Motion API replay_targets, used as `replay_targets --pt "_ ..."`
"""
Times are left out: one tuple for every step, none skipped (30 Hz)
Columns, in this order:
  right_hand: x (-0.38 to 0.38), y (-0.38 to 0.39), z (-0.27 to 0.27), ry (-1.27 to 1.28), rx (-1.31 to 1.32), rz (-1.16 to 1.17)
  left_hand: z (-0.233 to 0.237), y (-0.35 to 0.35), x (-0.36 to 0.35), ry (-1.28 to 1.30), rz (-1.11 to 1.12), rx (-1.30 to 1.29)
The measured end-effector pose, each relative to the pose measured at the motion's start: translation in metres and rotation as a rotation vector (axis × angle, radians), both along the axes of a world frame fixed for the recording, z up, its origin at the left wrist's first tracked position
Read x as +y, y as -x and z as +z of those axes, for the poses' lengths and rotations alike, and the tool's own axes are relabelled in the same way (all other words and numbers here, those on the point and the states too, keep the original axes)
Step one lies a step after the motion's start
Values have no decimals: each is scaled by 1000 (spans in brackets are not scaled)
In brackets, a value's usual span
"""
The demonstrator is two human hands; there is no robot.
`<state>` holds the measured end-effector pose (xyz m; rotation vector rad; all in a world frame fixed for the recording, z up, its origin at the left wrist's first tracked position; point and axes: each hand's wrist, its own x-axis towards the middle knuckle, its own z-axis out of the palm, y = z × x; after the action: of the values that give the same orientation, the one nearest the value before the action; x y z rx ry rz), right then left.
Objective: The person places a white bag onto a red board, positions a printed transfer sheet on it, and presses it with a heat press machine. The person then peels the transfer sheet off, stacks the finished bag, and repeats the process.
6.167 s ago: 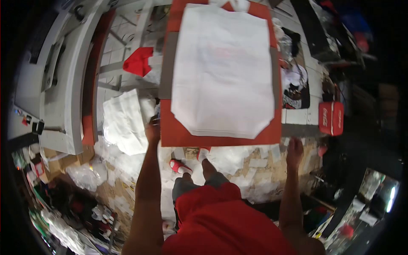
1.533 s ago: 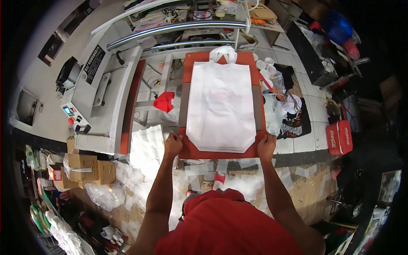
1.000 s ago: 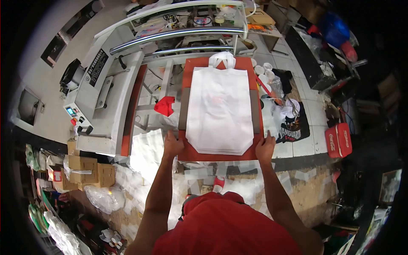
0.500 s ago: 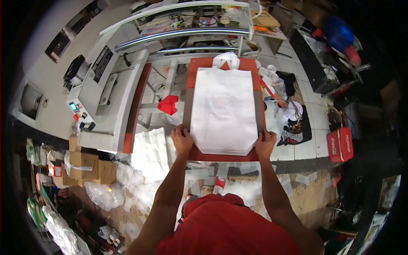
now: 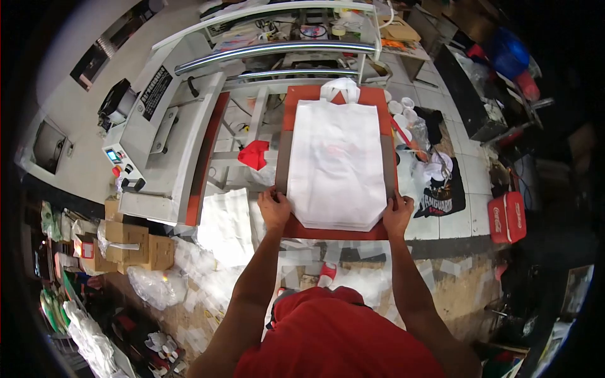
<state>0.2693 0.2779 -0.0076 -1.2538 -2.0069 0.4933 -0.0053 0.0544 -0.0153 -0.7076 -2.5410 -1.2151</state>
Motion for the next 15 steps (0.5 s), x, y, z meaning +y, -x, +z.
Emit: replay_targets --pt "0 -1 0 1 -4 -8 2 -1 1 1 -8 -4" --pt "0 0 1 -11 19 -8 4 -1 2 -23 1 2" --pt "0 0 2 -22 43 -7 8 -3 2 -47 11 8" --pt "-2 0 4 -22 38 -13 19 -7 1 -47 4 3" --pt "-3 -1 6 -90 72 -20 29 -12 -1 5 29 46" --pt "-3 -1 11 -161 108 -26 36 -14 0 55 54 91" --pt "-8 -1 21 -198 59 -46 37 -14 -3 69 -1 56" --pt "-13 3 31 -199 57 -46 36 -17 -2 69 -2 54" --pt "-20 6 38 19 78 -35 49 -24 -4 119 -47 -94" --pt "-24 8 40 237 99 -24 56 -29 -5 169 -90 -243" --pt "-18 10 27 243 52 -24 56 -29 -2 169 -91 -242" --pt "-15 13 28 241 53 -24 57 -27 2 183 -73 -299" --pt "-12 18 30 336 72 -41 57 -26 6 195 -53 -353" --pt "-10 23 32 430 93 -56 56 -25 8 191 -52 -350" --pt "-7 24 28 429 95 -55 53 -24 9 197 -50 -367"
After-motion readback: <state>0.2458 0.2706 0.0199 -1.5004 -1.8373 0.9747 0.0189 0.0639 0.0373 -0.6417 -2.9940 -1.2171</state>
